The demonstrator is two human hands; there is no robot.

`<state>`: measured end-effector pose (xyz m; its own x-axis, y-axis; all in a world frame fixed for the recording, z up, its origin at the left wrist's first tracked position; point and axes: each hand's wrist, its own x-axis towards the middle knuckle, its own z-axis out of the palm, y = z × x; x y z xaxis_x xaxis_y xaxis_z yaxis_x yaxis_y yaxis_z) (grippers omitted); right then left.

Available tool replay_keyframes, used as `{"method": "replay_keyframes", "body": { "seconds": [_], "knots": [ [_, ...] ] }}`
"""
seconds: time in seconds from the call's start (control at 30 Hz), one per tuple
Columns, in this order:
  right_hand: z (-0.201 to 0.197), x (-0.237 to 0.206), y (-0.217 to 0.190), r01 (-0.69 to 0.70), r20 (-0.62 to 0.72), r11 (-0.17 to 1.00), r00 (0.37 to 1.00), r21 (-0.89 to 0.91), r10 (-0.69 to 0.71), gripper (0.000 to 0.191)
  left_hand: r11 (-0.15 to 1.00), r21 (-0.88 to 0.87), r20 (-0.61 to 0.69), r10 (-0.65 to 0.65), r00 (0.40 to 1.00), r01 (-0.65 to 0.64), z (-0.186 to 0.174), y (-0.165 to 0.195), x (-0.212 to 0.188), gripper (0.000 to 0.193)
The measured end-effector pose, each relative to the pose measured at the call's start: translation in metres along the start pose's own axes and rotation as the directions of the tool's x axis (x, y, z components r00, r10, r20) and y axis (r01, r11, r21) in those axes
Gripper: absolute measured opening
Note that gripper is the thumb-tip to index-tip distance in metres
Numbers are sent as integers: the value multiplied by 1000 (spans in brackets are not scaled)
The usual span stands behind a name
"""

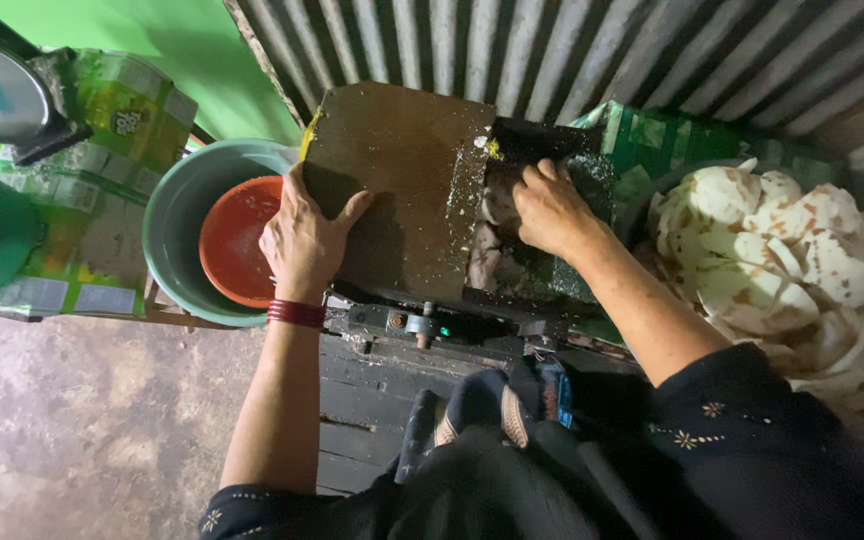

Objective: The person sits at a manual coconut grating machine and presses halved coconuts against the rotating grating drum, holding the machine steady with one hand while feeding coconut halves with the other. Grated coconut collects in a basin below, and the person picks new coconut halves from a large pile of husked coconuts beside the machine.

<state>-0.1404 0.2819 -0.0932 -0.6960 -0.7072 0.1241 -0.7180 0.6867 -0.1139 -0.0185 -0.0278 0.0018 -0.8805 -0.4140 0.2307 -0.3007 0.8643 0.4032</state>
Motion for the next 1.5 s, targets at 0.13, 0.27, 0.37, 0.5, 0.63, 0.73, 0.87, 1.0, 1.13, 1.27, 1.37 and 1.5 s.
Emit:
{"method": "replay_keyframes", "body": {
  "seconds": [0.13,0.27,0.37,0.5,0.63,0.73,0.87,1.0,1.13,1.27,1.37,1.5],
  "knots": [
    [-7,-9,-6,47,-27,999,999,-26,-47,19,1000,11,4,6,1000,-6,1,-1,0,93],
    [-4,-6,-7,20,35,999,999,-25,-20,13,999,-13,34,-30,999,30,1,-1,0,93],
    [0,-1,-6,8,86,1000,996,10,-9,11,1000,-1,17,-17,1000,17,-1,1,0,93],
    [5,2,-7,-18,129,999,991,-32,22,12,1000,-13,8,-3,1000,3,-4,3,-2,91],
    [6,5,-7,-25,166,1000,986,-13,27,16,1000,-24,13,-4,1000,4,-8,5,-5,90],
    [2,4,-3,7,-104,988,994,-155,-23,47,999,-1,37,-34,999,34,-8,6,-4,91],
    [-6,-2,3,-155,-9,988,988,25,156,40,1000,-7,3,-6,1000,6,-6,5,-2,91],
    [-15,3,2,-125,57,991,991,45,122,28,1000,-13,-7,-3,1000,3,-5,3,-1,91],
    [-21,7,-3,-135,72,991,989,25,133,23,1000,-11,-4,-1,1000,1,-5,4,0,94],
    [-19,8,-9,-139,124,990,982,-14,140,20,1000,4,-4,-2,1000,2,-5,5,1,96],
    [-15,8,-14,-121,82,991,989,-62,125,14,1000,-5,7,-8,1000,8,-6,4,2,94],
    [-10,7,-21,-83,-21,996,996,-22,83,12,1000,2,-10,5,1000,-5,-6,4,0,93]
  ]
}}
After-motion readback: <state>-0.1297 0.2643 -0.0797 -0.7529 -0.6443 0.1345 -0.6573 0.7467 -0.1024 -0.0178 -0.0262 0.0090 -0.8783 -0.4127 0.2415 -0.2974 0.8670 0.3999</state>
